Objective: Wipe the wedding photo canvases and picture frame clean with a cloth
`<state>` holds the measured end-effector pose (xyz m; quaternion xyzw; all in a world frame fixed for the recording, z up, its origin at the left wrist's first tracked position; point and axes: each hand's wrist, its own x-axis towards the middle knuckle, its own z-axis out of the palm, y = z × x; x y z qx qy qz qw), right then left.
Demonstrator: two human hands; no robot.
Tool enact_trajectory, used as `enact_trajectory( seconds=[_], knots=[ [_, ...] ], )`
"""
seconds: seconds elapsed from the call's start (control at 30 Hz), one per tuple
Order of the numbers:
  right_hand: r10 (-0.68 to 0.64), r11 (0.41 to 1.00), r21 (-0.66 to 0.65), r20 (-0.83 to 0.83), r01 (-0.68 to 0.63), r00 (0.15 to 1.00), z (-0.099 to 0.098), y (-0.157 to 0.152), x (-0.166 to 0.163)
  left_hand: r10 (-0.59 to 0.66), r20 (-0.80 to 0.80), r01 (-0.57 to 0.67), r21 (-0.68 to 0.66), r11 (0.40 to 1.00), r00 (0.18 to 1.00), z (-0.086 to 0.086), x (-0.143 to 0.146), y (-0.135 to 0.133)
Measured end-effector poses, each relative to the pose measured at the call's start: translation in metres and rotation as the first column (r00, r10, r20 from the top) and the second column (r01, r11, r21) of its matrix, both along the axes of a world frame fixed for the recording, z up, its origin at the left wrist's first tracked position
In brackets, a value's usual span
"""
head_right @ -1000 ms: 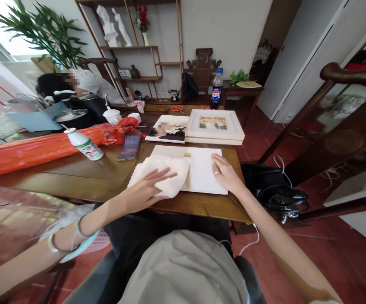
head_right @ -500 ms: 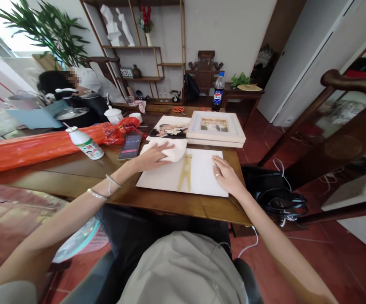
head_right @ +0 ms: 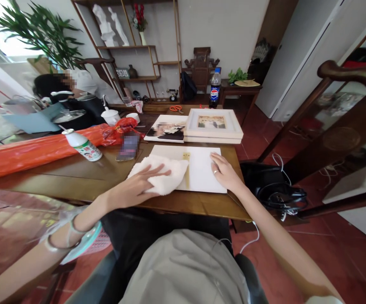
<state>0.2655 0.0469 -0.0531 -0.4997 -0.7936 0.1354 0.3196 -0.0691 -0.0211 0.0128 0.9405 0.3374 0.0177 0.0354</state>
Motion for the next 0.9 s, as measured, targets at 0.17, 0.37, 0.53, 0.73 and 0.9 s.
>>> enact_trajectory(
  seconds=[0.17, 0.37, 0.53, 0.73, 0.9],
  knots=[
    [-0.001, 1.000, -0.015, 0.002, 0.001, 1.000, 0.002, -0.001, 0.000, 0.131, 0.003, -0.131, 0.067, 0.989, 0.991, -0.002, -0.001, 0.065],
    [0.000, 1.000, -0.014, 0.019, 0.001, 1.000, 0.002, 0.000, 0.000, 0.203, -0.023, -0.199, 0.126, 0.972, 0.979, -0.005, 0.016, 0.106],
    [0.005, 1.000, -0.010, 0.009, -0.005, 1.000, 0.002, -0.001, 0.000, 0.139, -0.031, -0.135, 0.116, 0.984, 0.990, -0.003, 0.018, 0.057],
    [0.001, 1.000, -0.007, 0.018, -0.001, 1.000, 0.001, 0.000, 0.000, 0.034, -0.020, -0.035, -0.034, 0.999, 0.999, 0.012, 0.005, -0.009],
    [-0.005, 1.000, 0.005, 0.009, 0.005, 1.000, -0.001, 0.001, 0.000, 0.085, -0.019, -0.086, -0.096, 0.992, 0.996, 0.011, -0.003, 0.022]
  ],
)
